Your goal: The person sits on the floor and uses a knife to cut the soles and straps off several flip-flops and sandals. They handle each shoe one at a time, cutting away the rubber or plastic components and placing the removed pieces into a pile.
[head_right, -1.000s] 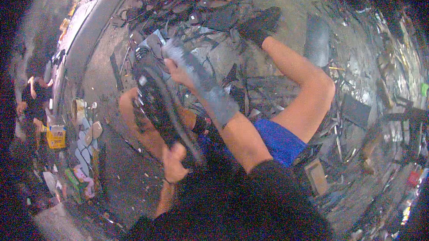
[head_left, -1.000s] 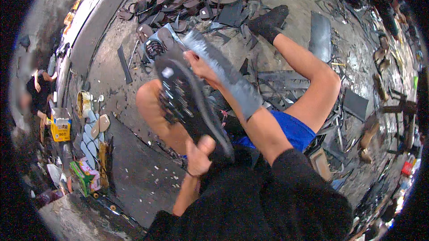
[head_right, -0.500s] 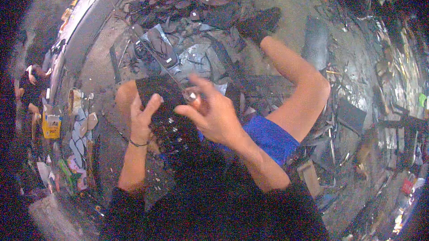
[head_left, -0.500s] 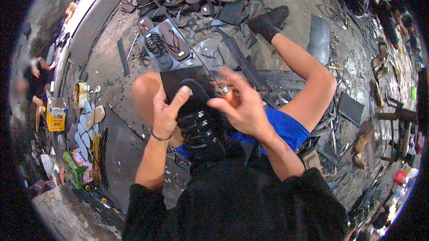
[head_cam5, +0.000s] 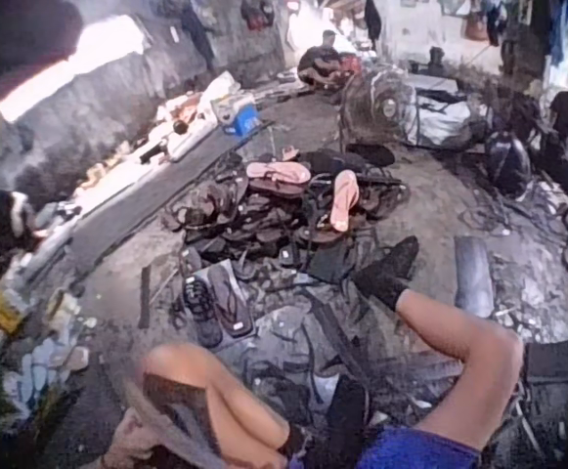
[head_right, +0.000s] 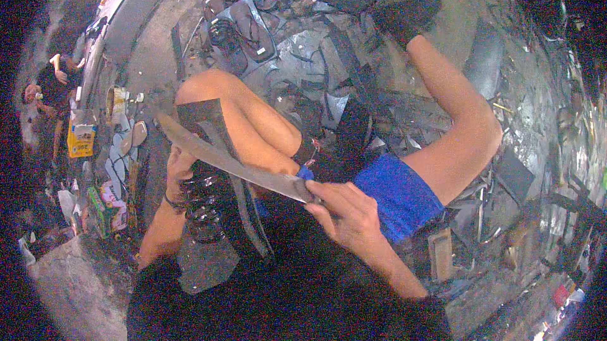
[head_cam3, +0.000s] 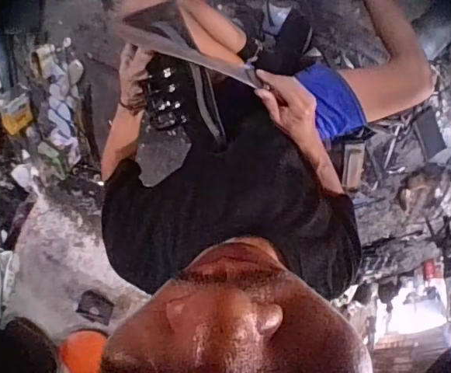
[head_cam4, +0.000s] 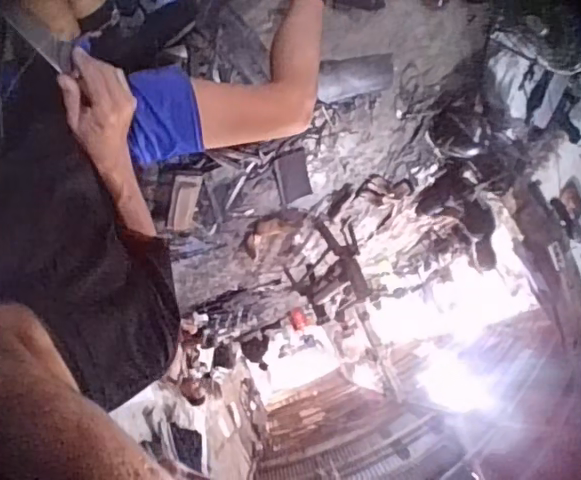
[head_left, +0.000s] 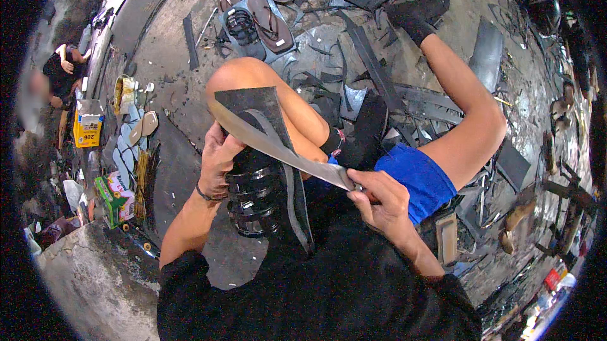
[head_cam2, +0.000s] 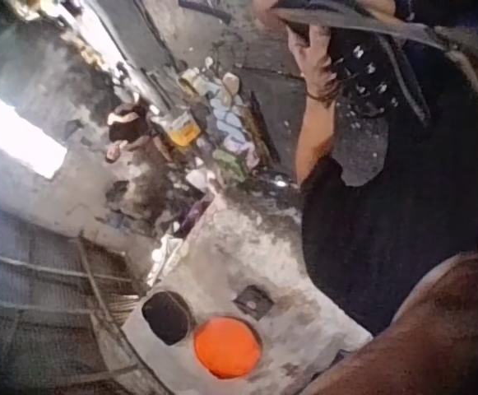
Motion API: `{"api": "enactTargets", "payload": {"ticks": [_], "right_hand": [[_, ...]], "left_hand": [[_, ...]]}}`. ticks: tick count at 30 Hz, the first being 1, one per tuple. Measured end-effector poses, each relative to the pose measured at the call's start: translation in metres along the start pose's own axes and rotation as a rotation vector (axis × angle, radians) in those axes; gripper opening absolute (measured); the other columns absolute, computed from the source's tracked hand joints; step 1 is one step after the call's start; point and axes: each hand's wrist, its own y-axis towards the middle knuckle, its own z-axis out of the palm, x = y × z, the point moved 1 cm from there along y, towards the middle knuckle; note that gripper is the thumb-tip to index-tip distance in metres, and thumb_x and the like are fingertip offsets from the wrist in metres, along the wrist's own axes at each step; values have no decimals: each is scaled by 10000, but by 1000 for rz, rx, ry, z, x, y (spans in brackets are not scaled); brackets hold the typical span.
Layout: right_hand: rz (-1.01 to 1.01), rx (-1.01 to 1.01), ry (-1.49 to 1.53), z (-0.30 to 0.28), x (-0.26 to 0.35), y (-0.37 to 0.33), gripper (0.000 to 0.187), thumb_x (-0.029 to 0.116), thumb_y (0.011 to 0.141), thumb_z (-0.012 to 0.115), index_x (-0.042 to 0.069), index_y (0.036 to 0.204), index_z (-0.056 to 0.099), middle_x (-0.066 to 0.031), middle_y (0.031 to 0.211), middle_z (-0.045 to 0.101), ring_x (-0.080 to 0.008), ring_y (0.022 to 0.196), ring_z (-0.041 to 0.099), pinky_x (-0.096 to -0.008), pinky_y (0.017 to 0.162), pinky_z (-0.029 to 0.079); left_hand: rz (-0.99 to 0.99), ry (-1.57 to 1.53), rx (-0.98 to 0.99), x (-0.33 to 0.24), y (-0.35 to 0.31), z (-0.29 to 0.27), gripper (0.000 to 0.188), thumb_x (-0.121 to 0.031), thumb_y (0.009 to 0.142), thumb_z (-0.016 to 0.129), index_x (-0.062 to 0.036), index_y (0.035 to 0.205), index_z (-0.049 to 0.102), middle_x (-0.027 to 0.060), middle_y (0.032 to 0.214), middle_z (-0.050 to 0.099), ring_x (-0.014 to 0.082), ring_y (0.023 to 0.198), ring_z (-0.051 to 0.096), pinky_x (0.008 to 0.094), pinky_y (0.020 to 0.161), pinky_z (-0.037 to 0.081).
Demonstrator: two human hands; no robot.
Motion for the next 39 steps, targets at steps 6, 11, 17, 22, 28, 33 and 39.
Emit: {"api": "enactTargets", "payload": {"ticks": [6, 11, 17, 22, 28, 33, 39], "right_hand": [[-85, -47, -19, 4, 12, 40, 321, 138, 806, 781, 42, 1101, 700, -110, 926, 712, -196, 670, 638, -292, 571, 512], [2, 98, 20, -15, 33, 67, 313, 134, 832, 768, 35, 1120, 695, -107, 846, 698, -131, 569, 570, -254, 525, 470], [66, 337, 46, -42, 42, 103, 285, 235, 894, 718, 33, 1094, 703, -88, 812, 691, -116, 644, 605, -264, 603, 492], [118, 417, 596, -34, 38, 124, 573, 343, 949, 647, 37, 1406, 486, -55, 969, 687, -66, 759, 571, -228, 648, 466], [166, 60, 698, -4, 15, 104, 629, 327, 993, 574, 62, 1511, 332, -71, 1005, 652, -79, 725, 556, -234, 634, 491], [259, 16, 724, 4, 18, 78, 538, 157, 991, 570, 79, 1492, 390, 14, 847, 601, -54, 733, 532, -228, 666, 473], [231, -177, 577, -18, 12, 68, 489, 105, 955, 627, 74, 1419, 477, -28, 895, 643, -56, 744, 546, -241, 649, 479]], "left_hand": [[11, 153, 29, -4, 7, 9, 429, -197, 847, 723, -4, 1199, 571, 65, 1081, 659, 167, 977, 635, 307, 883, 500], [13, 192, 86, -13, 4, 27, 410, -172, 838, 722, -8, 1189, 587, 74, 1076, 669, 168, 964, 638, 309, 890, 497], [-38, 265, 228, -22, 3, 41, 332, -108, 854, 723, 2, 1150, 621, 78, 1053, 684, 170, 979, 647, 320, 905, 498], [194, 678, 482, -79, 27, 54, 379, -138, 828, 770, 16, 1145, 631, 69, 1061, 689, 163, 979, 646, 313, 905, 493], [451, 467, 985, -98, 29, 37, 337, -161, 747, 838, -49, 1015, 667, 100, 1020, 694, 157, 936, 649, 293, 792, 506], [-34, -89, 391, 58, -26, 96, 368, -308, 892, 687, -77, 1152, 566, 56, 1065, 639, 190, 993, 622, 322, 815, 491], [54, -712, -107, 50, 49, 140, 574, -570, 892, 620, -71, 1178, 612, 83, 1092, 670, 246, 960, 645, 403, 856, 525]]}}
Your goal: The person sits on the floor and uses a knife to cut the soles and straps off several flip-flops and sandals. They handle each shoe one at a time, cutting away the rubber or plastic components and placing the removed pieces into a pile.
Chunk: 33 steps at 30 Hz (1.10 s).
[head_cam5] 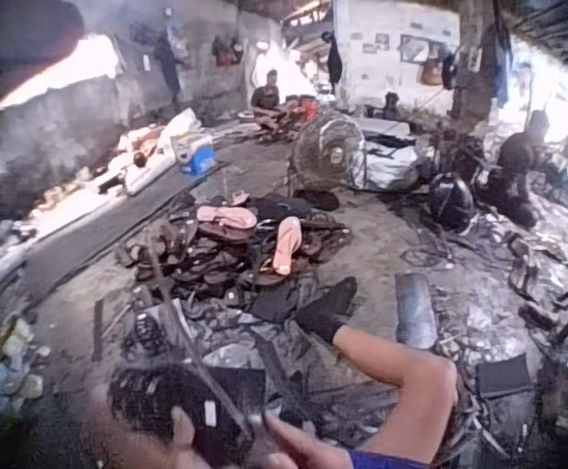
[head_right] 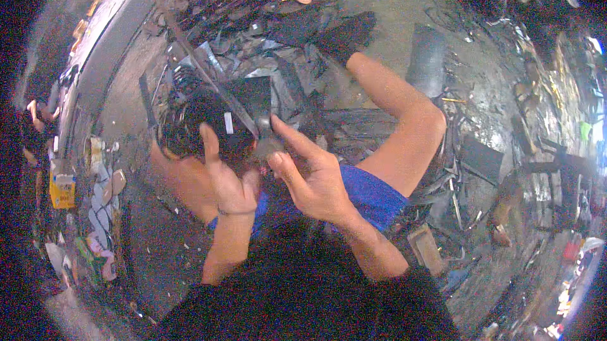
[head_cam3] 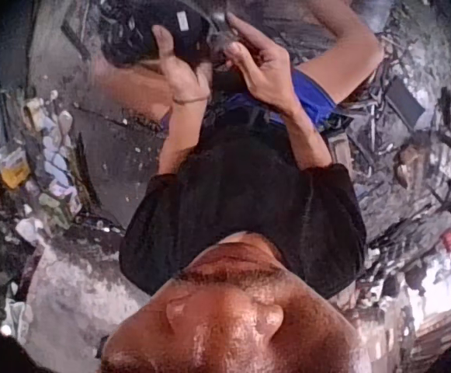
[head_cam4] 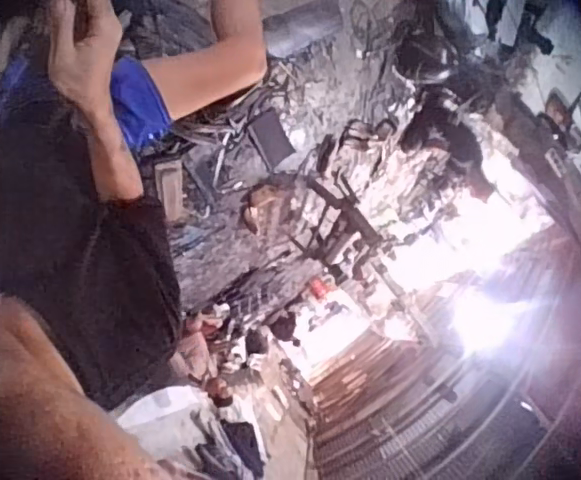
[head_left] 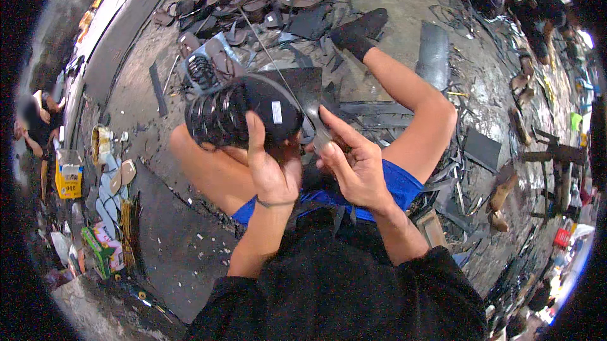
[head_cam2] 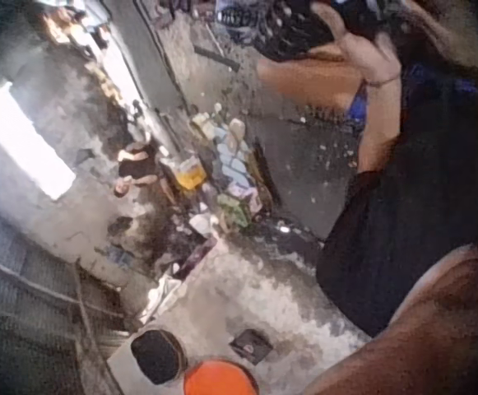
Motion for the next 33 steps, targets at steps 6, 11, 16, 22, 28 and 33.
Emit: {"api": "enactTargets", "payload": {"ticks": [6, 11, 16, 22, 28, 33], "right_hand": [[-240, -209, -649, -24, -35, -56, 367, 149, 864, 730, 51, 1208, 647, -144, 935, 700, -238, 702, 674, -326, 641, 550], [-159, -213, -777, -39, -19, -82, 287, 105, 862, 725, 18, 1133, 680, -120, 776, 660, -179, 598, 603, -286, 557, 475], [-14, -129, -777, -27, -1, -67, 304, 188, 862, 731, 57, 1133, 686, -109, 768, 668, -230, 614, 643, -343, 560, 528], [28, 87, -819, -23, -13, -50, 294, 87, 807, 680, 42, 1098, 685, -165, 831, 663, -374, 689, 647, -439, 598, 524], [-78, 145, -597, 5, -14, -25, 320, 48, 838, 684, 31, 1157, 655, -186, 1014, 695, -353, 870, 693, -372, 725, 556], [-7, 207, -647, 14, -14, -35, 270, 110, 895, 676, 39, 1156, 664, -188, 997, 698, -337, 845, 697, -362, 723, 559]], "left_hand": [[-27, -253, 98, -1, 26, 3, 331, -310, 995, 563, -36, 1175, 611, 117, 1126, 681, 252, 1040, 665, 456, 912, 562], [-126, -279, 90, 18, 8, -34, 260, -196, 986, 578, -35, 1187, 615, 109, 1150, 678, 252, 1078, 653, 459, 953, 546], [-171, -206, -34, 19, -17, -50, 212, -125, 959, 598, -68, 1157, 649, 99, 1116, 694, 231, 1033, 672, 411, 926, 553], [-273, -28, -186, 24, -54, -108, 278, -177, 954, 610, -72, 1211, 593, 76, 1163, 633, 208, 1069, 642, 386, 901, 555], [-233, -25, 78, 15, -79, -142, 461, -384, 979, 540, -64, 1311, 530, 63, 1217, 638, 229, 1110, 619, 383, 990, 482], [-141, 87, -176, 8, -78, -114, 429, -421, 996, 508, -75, 1244, 564, 48, 1100, 674, 195, 963, 669, 365, 831, 561]]}}
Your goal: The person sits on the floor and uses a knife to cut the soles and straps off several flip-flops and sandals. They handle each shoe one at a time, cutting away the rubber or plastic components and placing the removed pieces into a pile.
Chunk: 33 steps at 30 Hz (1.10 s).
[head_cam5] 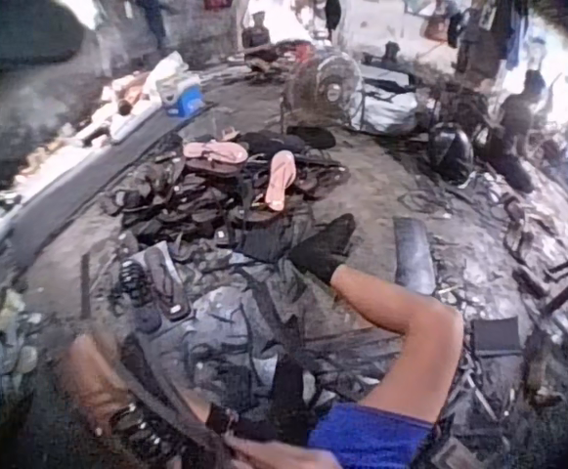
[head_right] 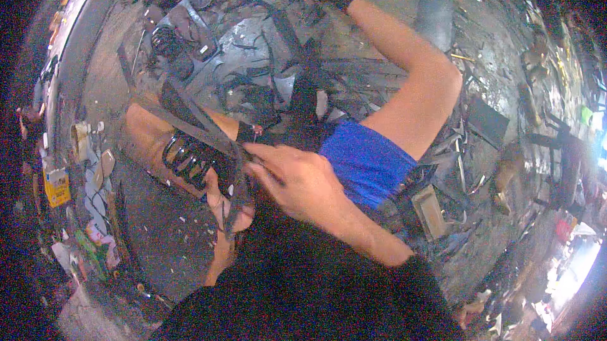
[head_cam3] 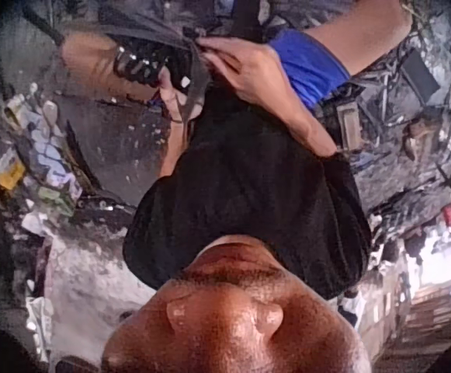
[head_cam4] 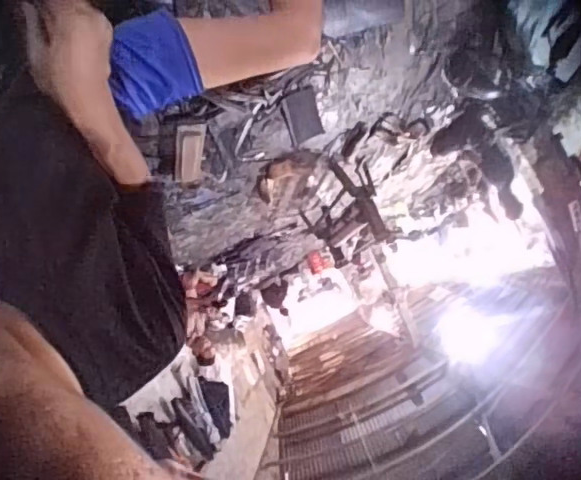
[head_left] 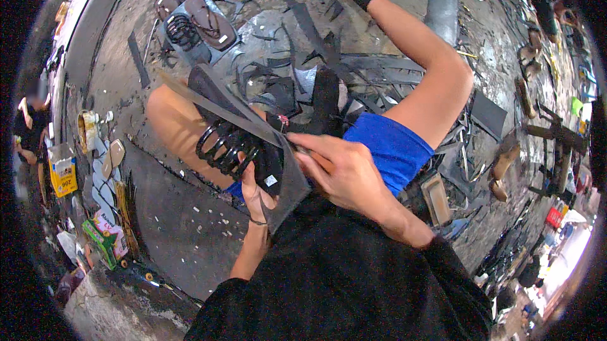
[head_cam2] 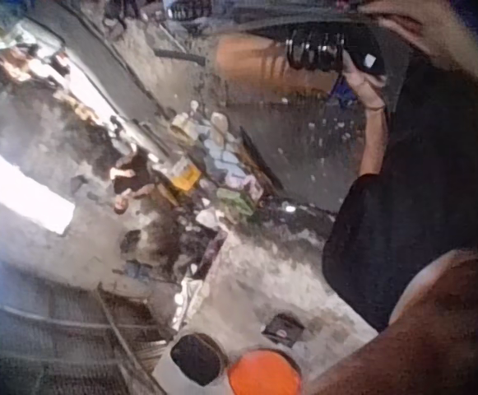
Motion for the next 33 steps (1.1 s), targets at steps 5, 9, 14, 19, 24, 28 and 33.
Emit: {"api": "enactTargets", "payload": {"ticks": [5, 9, 14, 19, 24, 28, 33], "right_hand": [[162, 79, -42, -18, -13, -40, 274, 121, 890, 681, 51, 1155, 680, -188, 975, 703, -319, 845, 704, -356, 733, 554], [100, 59, 41, 5, -20, 2, 274, 144, 888, 698, 41, 1141, 686, -190, 933, 707, -298, 820, 714, -338, 716, 552], [-73, -28, -14, 50, -42, 44, 277, 163, 894, 699, 52, 1148, 686, -186, 914, 699, -237, 671, 670, -325, 610, 520], [-105, -251, 51, 63, -57, 107, 279, 208, 917, 689, 50, 1147, 690, -144, 835, 703, -116, 624, 612, -271, 562, 480], [187, 165, 411, 4, -18, 116, 323, 246, 894, 740, -35, 1041, 678, 13, 796, 646, -42, 698, 547, -231, 603, 464], [31, 118, 418, 4, 9, 100, 348, 191, 848, 790, -15, 1099, 664, -14, 831, 658, -58, 743, 573, -233, 654, 486], [-230, -288, 66, -15, 20, 48, 299, 29, 884, 645, 16, 1183, 650, -73, 905, 694, -65, 721, 577, -234, 612, 475]], "left_hand": [[-41, -25, -64, -1, -7, -9, 380, -424, 963, 563, -101, 1161, 599, 55, 972, 702, 198, 732, 699, 349, 548, 609], [-153, -60, -161, -2, -12, -18, 482, -497, 911, 605, -74, 1143, 609, 97, 891, 712, 213, 602, 679, 331, 480, 590], [-266, 89, -204, 7, -14, -65, 761, -707, 821, 556, -24, 1155, 593, 200, 814, 691, 281, 483, 632, 348, 405, 527], [-148, 75, 63, 7, -13, -87, 444, -165, 848, 624, -16, 1260, 549, 126, 1150, 622, 290, 964, 612, 435, 809, 538], [-94, 860, 533, -31, -17, -65, 639, -37, 807, 756, -13, 1385, 483, 119, 1376, 535, 274, 1248, 531, 429, 1078, 409], [155, 534, 609, -100, 30, 33, 672, -170, 829, 762, 24, 1374, 422, 120, 1348, 507, 218, 1252, 500, 351, 1065, 384], [322, 559, 187, -134, 36, 66, 278, -225, 992, 591, 18, 1123, 620, 49, 1037, 678, 105, 930, 651, 243, 803, 525]]}}
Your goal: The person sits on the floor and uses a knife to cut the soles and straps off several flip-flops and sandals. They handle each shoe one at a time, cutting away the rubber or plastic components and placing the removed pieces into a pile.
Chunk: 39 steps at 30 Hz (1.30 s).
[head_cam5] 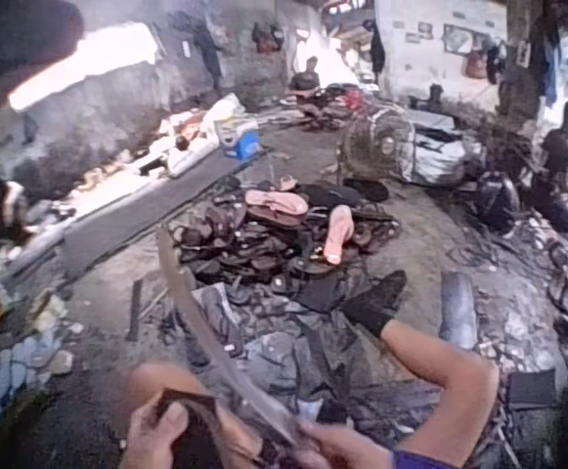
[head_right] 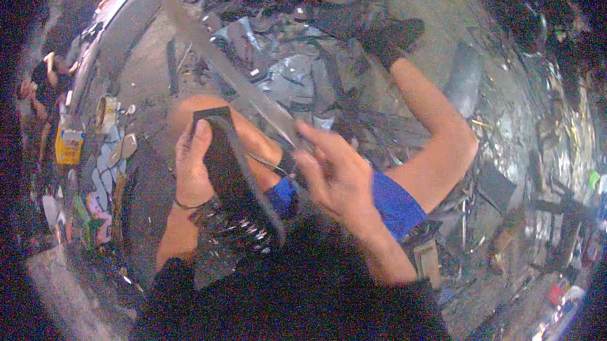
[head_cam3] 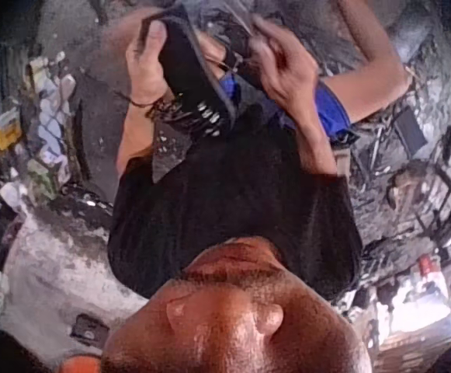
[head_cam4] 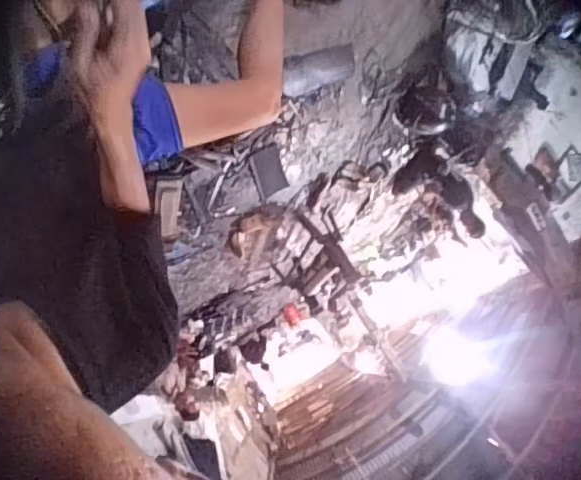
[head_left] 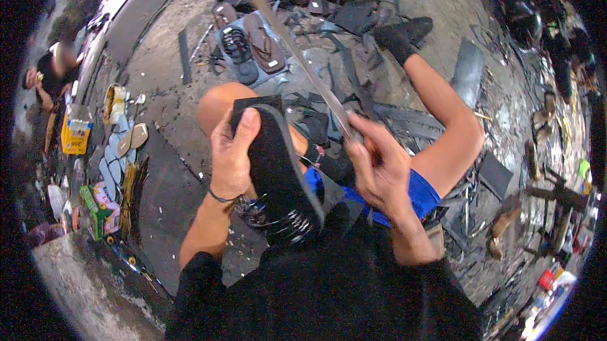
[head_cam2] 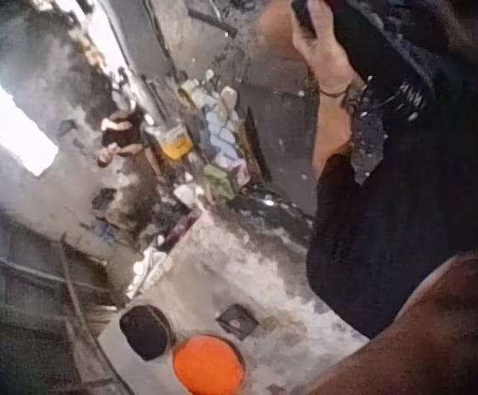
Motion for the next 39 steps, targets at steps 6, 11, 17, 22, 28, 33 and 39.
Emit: {"api": "enactTargets", "payload": {"ticks": [6, 11, 17, 22, 28, 33, 39], "right_hand": [[167, 368, 48, -27, -29, -90, 369, 152, 804, 781, 51, 1146, 686, -115, 967, 714, -218, 714, 663, -310, 624, 541], [-118, 208, -181, -20, -33, -76, 401, 128, 716, 832, 43, 1084, 696, -112, 990, 723, -241, 737, 679, -330, 627, 549], [29, 387, -64, -47, 5, -13, 332, 114, 803, 785, 37, 1114, 702, -97, 841, 704, -137, 575, 585, -263, 522, 469], [68, 625, -85, -58, 31, 34, 294, 182, 857, 749, 52, 1117, 708, -82, 740, 674, -124, 549, 573, -269, 510, 449], [-36, 870, -105, -44, 45, 81, 343, 194, 866, 740, 45, 1171, 691, -83, 698, 673, -92, 540, 579, -267, 492, 429], [125, 736, 421, -37, 33, 64, 416, 182, 961, 627, 46, 1349, 565, -59, 1002, 700, -102, 826, 610, -294, 720, 506], [120, 251, 513, -14, 4, 20, 473, 176, 982, 590, 62, 1430, 488, 20, 795, 609, -44, 688, 505, -214, 642, 450]], "left_hand": [[-34, -105, -17, 1, -17, -20, 354, -245, 1007, 552, 12, 1250, 558, 62, 1122, 654, 135, 972, 643, 274, 843, 522], [-13, -29, 104, 13, -29, -23, 336, -227, 973, 602, 11, 1209, 575, 48, 1118, 651, 134, 977, 627, 276, 889, 485], [-78, 193, 275, 2, -26, -5, 475, -175, 937, 639, 1, 1320, 420, 85, 1202, 575, 193, 1127, 552, 362, 1008, 420], [-149, 289, 444, -1, -25, 2, 607, -95, 891, 694, -38, 1378, 336, 106, 1209, 569, 206, 1129, 563, 389, 995, 449], [11, 464, 425, -26, -19, 28, 292, -182, 820, 783, -34, 1053, 690, 62, 964, 712, 143, 930, 645, 318, 876, 490], [262, 938, 403, -104, 0, 47, 377, -275, 713, 859, -42, 960, 693, 86, 859, 688, 189, 799, 646, 315, 762, 496], [-205, 478, 734, -31, -48, 22, 327, -322, 852, 759, -62, 1019, 653, 48, 870, 676, 170, 771, 632, 302, 689, 494]]}}
